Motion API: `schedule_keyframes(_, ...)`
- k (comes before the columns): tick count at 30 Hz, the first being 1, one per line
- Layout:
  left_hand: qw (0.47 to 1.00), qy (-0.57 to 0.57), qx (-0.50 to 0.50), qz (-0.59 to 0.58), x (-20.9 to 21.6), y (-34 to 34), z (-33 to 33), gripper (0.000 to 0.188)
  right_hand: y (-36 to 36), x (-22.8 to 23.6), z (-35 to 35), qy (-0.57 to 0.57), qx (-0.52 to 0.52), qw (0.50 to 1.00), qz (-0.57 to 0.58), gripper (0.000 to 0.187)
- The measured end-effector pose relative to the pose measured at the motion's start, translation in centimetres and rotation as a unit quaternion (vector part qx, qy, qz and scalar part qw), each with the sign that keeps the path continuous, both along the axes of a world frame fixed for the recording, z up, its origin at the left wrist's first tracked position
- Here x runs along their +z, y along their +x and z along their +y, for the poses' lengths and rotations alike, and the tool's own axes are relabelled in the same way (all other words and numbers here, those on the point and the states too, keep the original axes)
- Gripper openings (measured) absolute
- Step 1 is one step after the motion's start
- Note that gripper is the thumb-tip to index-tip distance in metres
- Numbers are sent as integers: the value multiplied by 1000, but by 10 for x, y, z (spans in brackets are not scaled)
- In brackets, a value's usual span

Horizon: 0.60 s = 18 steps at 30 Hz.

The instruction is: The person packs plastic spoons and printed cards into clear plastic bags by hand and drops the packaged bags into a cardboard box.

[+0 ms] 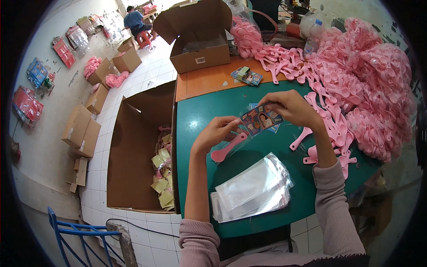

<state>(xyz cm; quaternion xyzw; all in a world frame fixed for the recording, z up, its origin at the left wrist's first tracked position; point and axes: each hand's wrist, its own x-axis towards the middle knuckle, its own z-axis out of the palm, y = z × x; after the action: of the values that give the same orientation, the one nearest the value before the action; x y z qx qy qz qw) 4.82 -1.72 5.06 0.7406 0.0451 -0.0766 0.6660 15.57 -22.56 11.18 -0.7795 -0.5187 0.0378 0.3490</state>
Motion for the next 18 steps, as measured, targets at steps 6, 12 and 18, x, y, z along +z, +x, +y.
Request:
schedule_keyframes(6, 999, 0, -45, -13, -1, 0, -3, 32, -1, -9, 4, -4, 43, 998, 42, 17)
schedule_keyframes(12, 992, 34, -99, -77, -2, 2, -13, 38, -10, -13, 17, -79, 70, 991, 83, 22)
schedule_keyframes(18, 987, 121, -89, -59, 3, 3, -13, 47, 3, -35, 12, -46, 159, 974, 154, 26)
